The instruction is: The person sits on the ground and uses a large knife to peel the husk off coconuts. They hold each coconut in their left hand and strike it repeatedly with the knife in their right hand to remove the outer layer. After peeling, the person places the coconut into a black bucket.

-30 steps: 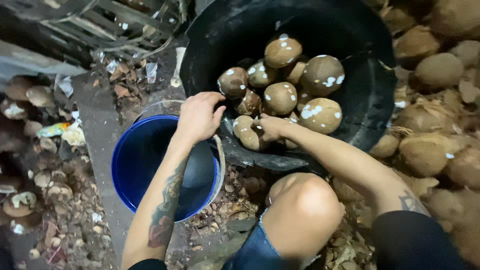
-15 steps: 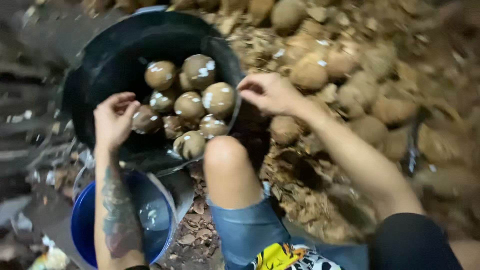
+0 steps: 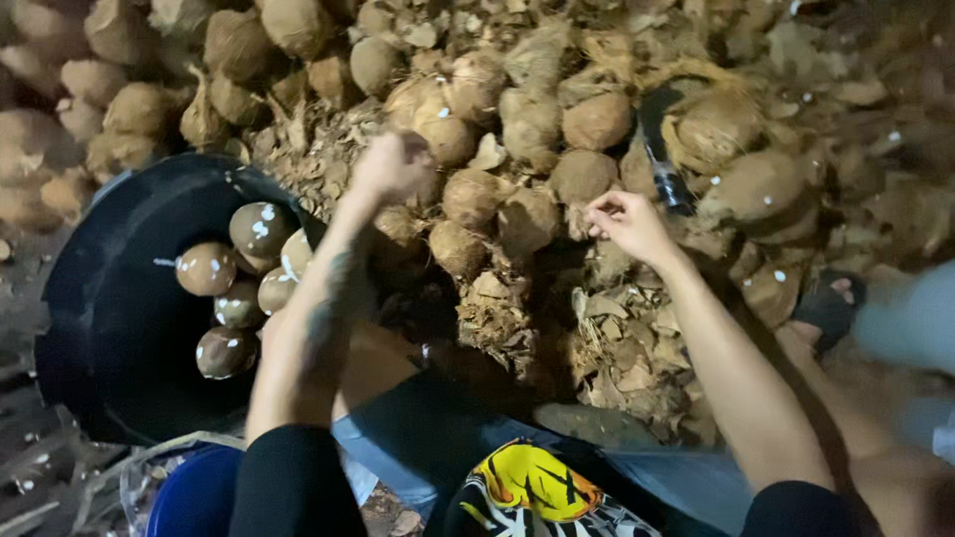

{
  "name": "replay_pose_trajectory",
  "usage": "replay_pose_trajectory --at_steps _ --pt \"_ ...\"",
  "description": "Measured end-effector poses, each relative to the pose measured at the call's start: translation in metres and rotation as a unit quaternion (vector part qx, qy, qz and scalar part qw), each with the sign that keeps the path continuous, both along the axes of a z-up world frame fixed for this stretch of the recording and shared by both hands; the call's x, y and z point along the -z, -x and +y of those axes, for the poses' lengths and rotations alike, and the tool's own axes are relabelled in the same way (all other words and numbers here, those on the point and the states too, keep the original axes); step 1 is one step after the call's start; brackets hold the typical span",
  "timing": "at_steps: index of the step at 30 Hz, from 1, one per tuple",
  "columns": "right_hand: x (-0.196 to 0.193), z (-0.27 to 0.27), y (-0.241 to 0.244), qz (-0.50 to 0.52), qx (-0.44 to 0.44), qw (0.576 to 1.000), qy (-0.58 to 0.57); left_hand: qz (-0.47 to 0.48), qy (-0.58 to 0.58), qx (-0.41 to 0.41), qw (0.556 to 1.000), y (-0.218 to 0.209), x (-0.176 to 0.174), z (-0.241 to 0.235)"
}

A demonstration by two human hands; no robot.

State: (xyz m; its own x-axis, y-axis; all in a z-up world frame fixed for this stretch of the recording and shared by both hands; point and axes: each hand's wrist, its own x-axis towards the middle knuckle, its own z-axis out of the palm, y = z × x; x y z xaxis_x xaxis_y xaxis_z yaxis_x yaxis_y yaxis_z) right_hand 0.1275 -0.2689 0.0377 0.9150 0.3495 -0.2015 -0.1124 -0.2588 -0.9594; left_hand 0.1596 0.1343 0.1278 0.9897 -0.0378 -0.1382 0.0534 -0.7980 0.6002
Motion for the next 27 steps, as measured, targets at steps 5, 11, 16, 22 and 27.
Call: replay_pose_trajectory --at_steps 5,11,16,22,27 --pt "0.02 -0.051 0.025 0.047 0.064 0.997 0.007 0.114 -0.107 0.028 0.987 0.003 0.068 -0.108" --pt "0.037 -0.095 0.036 -0.039 0.15 0.983 0.104 0.106 -0.265 0.119 0.951 0.013 0.127 -0.169" --pt "0.046 -0.109 0.022 -0.145 0.225 0.945 0.186 0.039 -0.354 0.142 0.923 0.011 0.155 -0.191" --pt "0.023 -0.07 -0.022 -0.129 0.144 0.896 0.399 -0.032 -0.386 0.181 0.904 0.002 0.169 -0.204" --pt "0.008 -0.037 -0.063 0.045 0.124 0.893 0.43 -0.018 -0.362 0.171 0.916 0.016 0.143 -0.202"
